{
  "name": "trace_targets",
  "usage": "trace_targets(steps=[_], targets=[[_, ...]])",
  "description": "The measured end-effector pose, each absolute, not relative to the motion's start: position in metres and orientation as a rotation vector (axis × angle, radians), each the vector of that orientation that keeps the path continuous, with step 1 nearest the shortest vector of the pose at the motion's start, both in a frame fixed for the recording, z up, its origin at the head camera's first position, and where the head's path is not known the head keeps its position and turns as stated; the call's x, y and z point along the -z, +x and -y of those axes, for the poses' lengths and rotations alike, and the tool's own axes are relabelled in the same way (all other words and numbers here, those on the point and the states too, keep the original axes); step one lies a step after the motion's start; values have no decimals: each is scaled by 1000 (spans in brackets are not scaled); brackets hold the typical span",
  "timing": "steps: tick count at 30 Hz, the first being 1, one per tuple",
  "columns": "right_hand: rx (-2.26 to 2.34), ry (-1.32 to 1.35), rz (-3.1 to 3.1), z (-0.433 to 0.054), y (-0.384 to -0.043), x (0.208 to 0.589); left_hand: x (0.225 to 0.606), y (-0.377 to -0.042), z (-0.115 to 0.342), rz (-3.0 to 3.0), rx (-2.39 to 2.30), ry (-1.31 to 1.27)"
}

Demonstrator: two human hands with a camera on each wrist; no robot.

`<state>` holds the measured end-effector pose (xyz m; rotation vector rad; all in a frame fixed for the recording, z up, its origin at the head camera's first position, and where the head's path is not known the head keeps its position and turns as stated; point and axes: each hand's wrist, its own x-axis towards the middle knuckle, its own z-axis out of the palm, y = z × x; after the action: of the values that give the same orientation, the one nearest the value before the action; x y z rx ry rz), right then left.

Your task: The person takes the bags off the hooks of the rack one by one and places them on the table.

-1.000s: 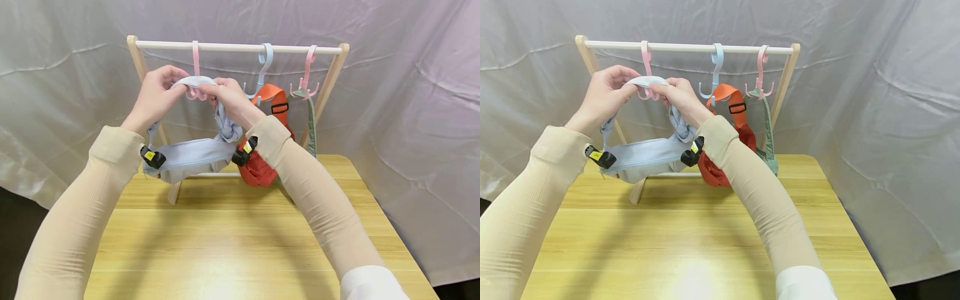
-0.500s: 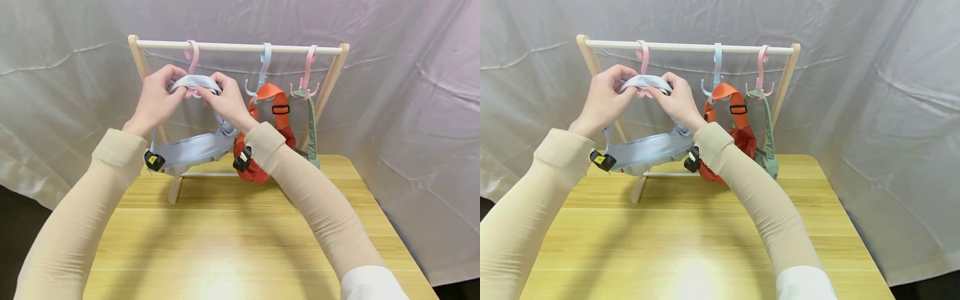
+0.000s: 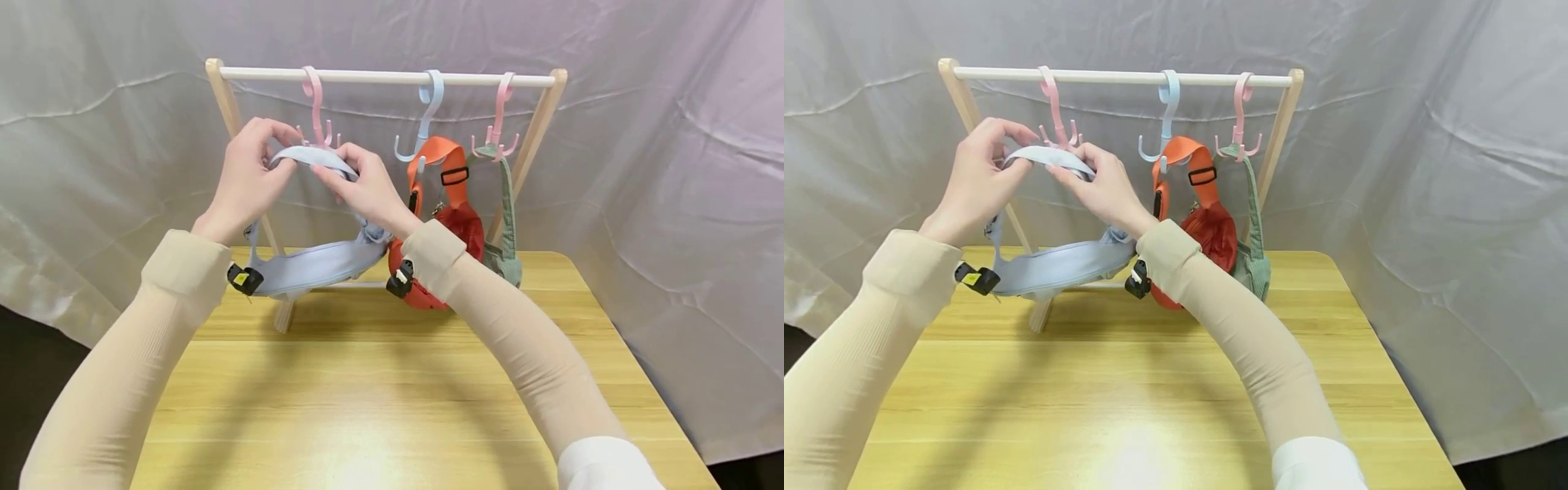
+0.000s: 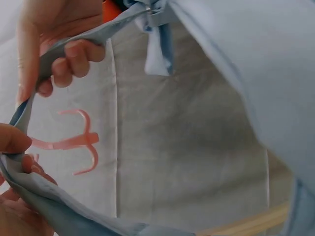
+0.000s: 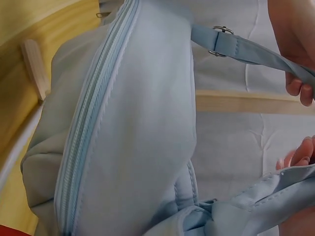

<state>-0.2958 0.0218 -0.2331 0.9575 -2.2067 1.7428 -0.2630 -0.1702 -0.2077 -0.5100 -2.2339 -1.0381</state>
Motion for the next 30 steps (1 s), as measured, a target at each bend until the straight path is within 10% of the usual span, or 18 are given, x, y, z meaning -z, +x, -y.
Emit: trace_targets(steps=[30], targets=[[-1655, 1117, 2374, -35, -238, 306, 263, -221, 184, 2314, 1267, -545]])
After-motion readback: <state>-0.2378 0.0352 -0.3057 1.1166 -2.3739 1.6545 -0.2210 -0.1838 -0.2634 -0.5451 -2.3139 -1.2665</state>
